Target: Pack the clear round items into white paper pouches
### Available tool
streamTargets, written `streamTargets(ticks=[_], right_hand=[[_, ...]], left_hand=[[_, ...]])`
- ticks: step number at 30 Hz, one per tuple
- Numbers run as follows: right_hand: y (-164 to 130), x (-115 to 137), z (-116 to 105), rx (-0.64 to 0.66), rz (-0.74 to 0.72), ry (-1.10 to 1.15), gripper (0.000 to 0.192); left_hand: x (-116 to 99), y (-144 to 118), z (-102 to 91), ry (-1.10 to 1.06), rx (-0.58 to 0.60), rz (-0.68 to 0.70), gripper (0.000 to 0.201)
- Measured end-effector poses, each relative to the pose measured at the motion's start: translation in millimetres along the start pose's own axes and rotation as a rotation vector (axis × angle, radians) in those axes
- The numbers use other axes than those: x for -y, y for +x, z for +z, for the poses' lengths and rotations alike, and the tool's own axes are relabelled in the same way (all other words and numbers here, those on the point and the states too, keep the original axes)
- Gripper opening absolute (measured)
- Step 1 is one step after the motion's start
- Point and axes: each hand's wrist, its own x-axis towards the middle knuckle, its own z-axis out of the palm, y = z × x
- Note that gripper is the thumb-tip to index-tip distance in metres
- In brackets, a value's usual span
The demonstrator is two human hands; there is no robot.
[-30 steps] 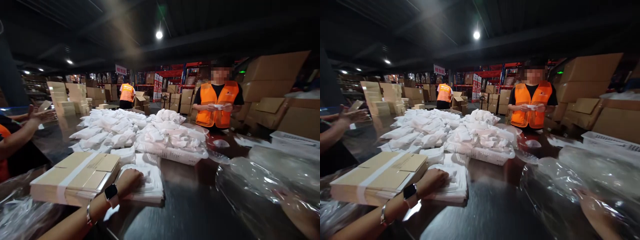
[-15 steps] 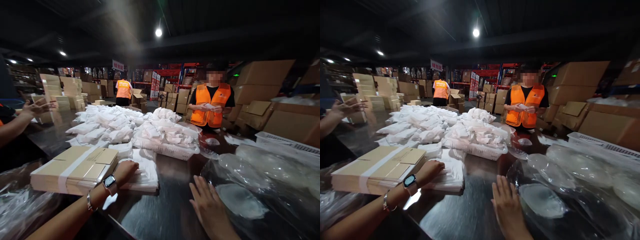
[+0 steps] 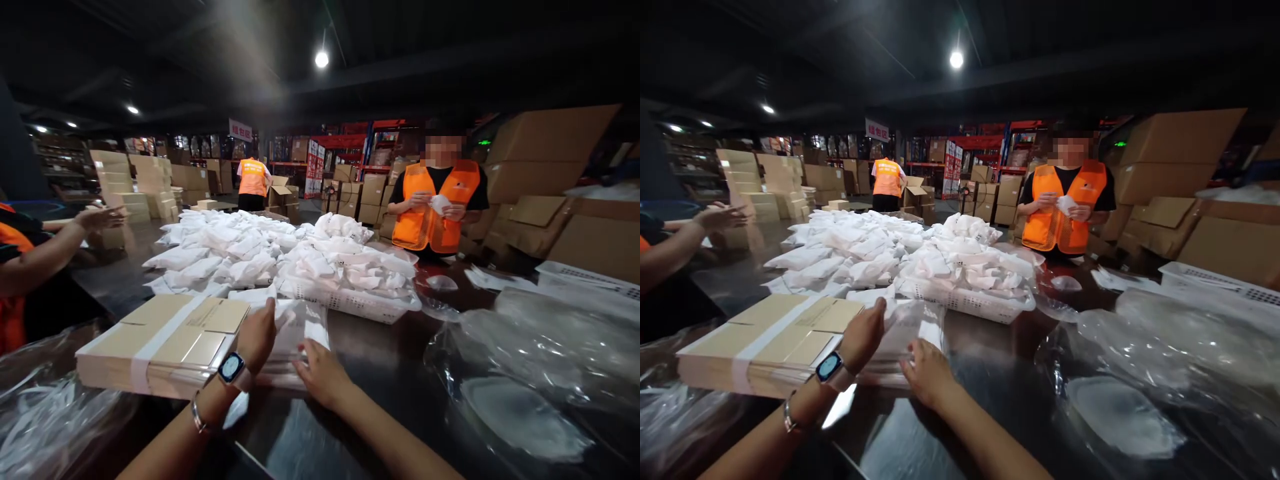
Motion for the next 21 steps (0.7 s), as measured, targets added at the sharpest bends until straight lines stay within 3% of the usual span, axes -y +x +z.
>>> streamTargets(ticks=[5,8,12,16,19,21], right_hand=[[-3.9,-6.4,12.9,0.04,-0.026,-0.095,0.026],[-5.6,-6.7,18.2,0.011,-0.08,-0.165,0.031],[-6.0,-5.8,18.4,-0.005,-0.123,-0.207,0.032],[-2.3,-0.4,14.9,0.051,-0.141,-0.247,0.043],[-0.7,8.4,15.6,0.096,-0.108,-0.282,0.046],[-4.7,12.1,16.5,0.081,-0.072,-0.286,0.05]], left_hand=[[0.7,15.6,-29.1,-0.038,-0.184,-0.107,0.029],[-9.8,14.6,-36.8,-0.151,-0.349,-0.038,0.023],[-22.7,9.0,-41.9,-0.182,-0.437,0.117,0.019],[-14.1,20.3,-67.8,-0.151,-0.581,0.025,0.018],[-8.2,28.1,-85.9,-0.11,-0.606,-0.046,0.02],[-15.3,21.6,-84.2,-0.091,-0.558,-0.022,0.022]])
